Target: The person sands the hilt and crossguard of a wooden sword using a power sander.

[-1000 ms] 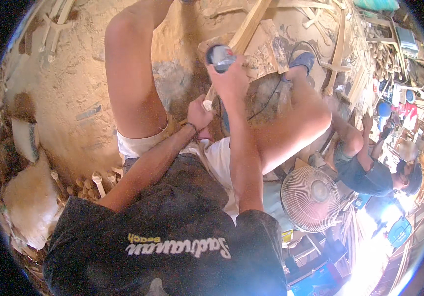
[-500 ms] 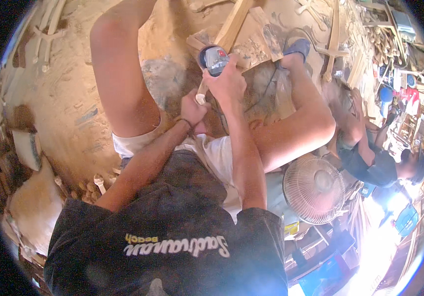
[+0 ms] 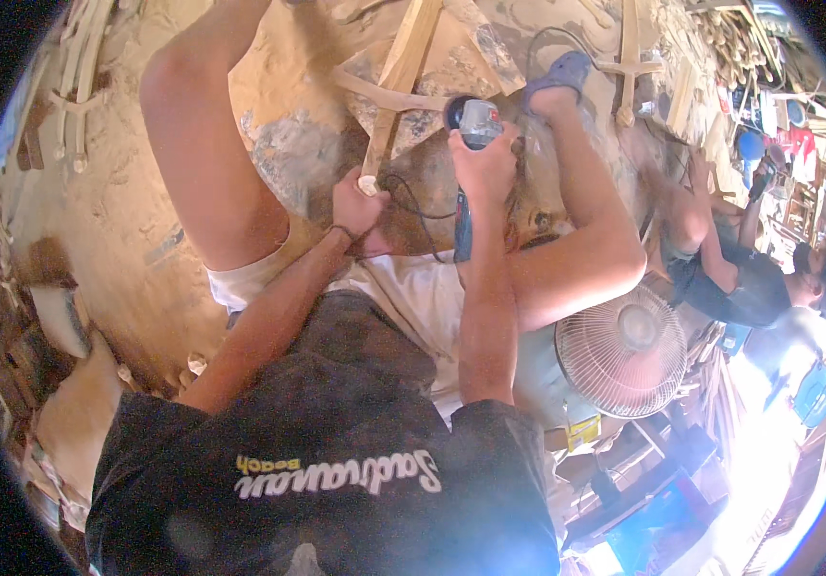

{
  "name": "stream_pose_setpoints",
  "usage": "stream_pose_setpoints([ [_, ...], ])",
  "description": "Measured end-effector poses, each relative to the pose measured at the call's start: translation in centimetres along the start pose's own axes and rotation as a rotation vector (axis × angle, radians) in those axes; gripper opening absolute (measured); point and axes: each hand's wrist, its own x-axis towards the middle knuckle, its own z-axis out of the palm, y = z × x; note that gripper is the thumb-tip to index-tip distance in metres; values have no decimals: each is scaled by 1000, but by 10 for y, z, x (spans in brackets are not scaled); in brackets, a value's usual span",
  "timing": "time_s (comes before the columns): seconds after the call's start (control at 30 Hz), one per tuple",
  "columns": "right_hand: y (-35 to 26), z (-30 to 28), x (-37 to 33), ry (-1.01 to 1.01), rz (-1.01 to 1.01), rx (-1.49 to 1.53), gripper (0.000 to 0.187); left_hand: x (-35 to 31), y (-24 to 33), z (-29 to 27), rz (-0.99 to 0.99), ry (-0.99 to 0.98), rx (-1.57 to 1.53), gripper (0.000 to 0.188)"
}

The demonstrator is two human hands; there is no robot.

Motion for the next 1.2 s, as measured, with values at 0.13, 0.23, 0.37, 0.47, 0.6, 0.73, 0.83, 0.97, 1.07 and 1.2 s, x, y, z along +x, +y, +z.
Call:
stream_pose_setpoints([
  [0.13, 4, 5, -3, 15, -58, 83, 84, 2, -5, 0, -26, -15, 49, 40],
  [0.23, -27, 10, -22, -192, -158, 50, 83, 3, -9, 1, -33, -22, 94, 39],
  [0.37, -40, 18, -36, -256, -218, 25, 80, 3, -13, 4, 19, -25, 88, 40],
  [0.47, -26, 11, -28, -206, -141, 17, 81, 1, -18, 8, 16, -25, 72, 39],
  [0.6, -5, -9, -3, -145, -21, -14, 82, 6, -16, 5, -5, -82, 87, 44],
  [0.73, 8, -15, 8, -45, 99, 75, 84, -1, 7, 6, 132, -12, 260, 62],
  [0.83, 18, -19, 4, 46, 124, 232, 88, 3, 21, -5, 121, -90, 438, 71],
  [0.97, 27, -19, 14, 108, 140, 536, 96, 4, 47, -27, 257, -147, 227, 60],
  [1.07, 20, -46, 4, 213, 117, 689, 92, -7, 110, -71, -133, -500, -321, 53],
  [1.2, 17, -56, 3, 281, 73, 611, 88, -1, 106, -100, -252, -790, -1021, 63],
])
